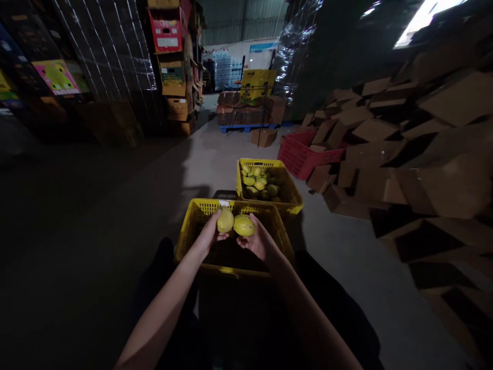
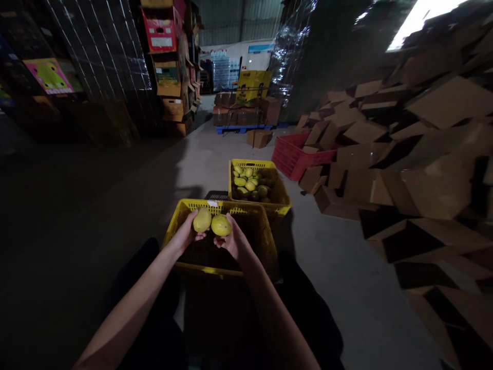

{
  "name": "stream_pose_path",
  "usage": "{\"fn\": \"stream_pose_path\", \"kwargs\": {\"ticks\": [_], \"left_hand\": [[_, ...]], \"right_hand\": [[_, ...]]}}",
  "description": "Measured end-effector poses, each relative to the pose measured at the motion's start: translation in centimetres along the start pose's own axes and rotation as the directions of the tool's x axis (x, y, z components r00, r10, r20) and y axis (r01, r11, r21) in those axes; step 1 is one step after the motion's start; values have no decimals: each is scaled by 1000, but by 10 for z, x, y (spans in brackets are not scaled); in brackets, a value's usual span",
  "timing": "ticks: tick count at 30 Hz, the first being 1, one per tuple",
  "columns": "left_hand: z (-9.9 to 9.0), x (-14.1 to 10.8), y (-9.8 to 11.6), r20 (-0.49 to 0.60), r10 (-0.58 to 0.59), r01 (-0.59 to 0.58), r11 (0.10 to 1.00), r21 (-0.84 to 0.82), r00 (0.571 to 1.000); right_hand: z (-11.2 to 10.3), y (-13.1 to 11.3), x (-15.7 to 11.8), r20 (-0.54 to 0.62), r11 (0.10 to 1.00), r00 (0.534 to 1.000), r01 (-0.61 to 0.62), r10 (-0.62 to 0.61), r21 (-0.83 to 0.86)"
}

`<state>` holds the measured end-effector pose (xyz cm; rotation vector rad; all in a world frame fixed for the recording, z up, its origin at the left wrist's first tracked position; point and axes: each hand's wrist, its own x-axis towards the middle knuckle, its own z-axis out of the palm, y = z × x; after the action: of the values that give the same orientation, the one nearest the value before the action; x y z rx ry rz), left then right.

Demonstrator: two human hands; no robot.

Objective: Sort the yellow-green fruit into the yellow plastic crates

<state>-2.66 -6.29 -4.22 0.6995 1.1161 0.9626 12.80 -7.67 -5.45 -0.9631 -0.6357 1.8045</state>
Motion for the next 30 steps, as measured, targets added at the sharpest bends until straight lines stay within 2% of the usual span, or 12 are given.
{"fn": "stream_pose_path", "kwargs": {"ticks": [3,6,9,13,17,20,24,27,30], "left_hand": [[6,0,-3,-56,256,-250,963,97,965],[11,0,-5,-38,383,-376,918,123,923],[14,2,-6,35,511,-510,847,150,859],[13,3,-6,192,624,-650,747,138,757],[8,1,-5,280,663,-713,685,148,695],[3,-2,-2,299,645,-698,706,119,703],[-2,-3,-1,258,622,-659,747,87,739],[-4,-3,0,209,546,-556,831,-14,811],[-5,-5,2,173,420,-394,904,-166,891]], "right_hand": [[-5,0,-2,-55,997,996,73,-73,-2],[-8,-3,-6,-113,980,973,201,-201,-8],[-13,-6,-9,-116,931,924,364,-364,-24],[-24,-12,-9,-48,820,839,515,-542,-252],[-30,-14,-12,-62,744,799,526,-599,-411],[-28,-14,-15,-52,732,793,532,-607,-426],[-23,-15,-14,-15,735,782,579,-624,-353],[-22,-17,-12,-10,747,777,601,-629,-285],[-23,-18,-12,-35,787,808,562,-588,-256]]}}
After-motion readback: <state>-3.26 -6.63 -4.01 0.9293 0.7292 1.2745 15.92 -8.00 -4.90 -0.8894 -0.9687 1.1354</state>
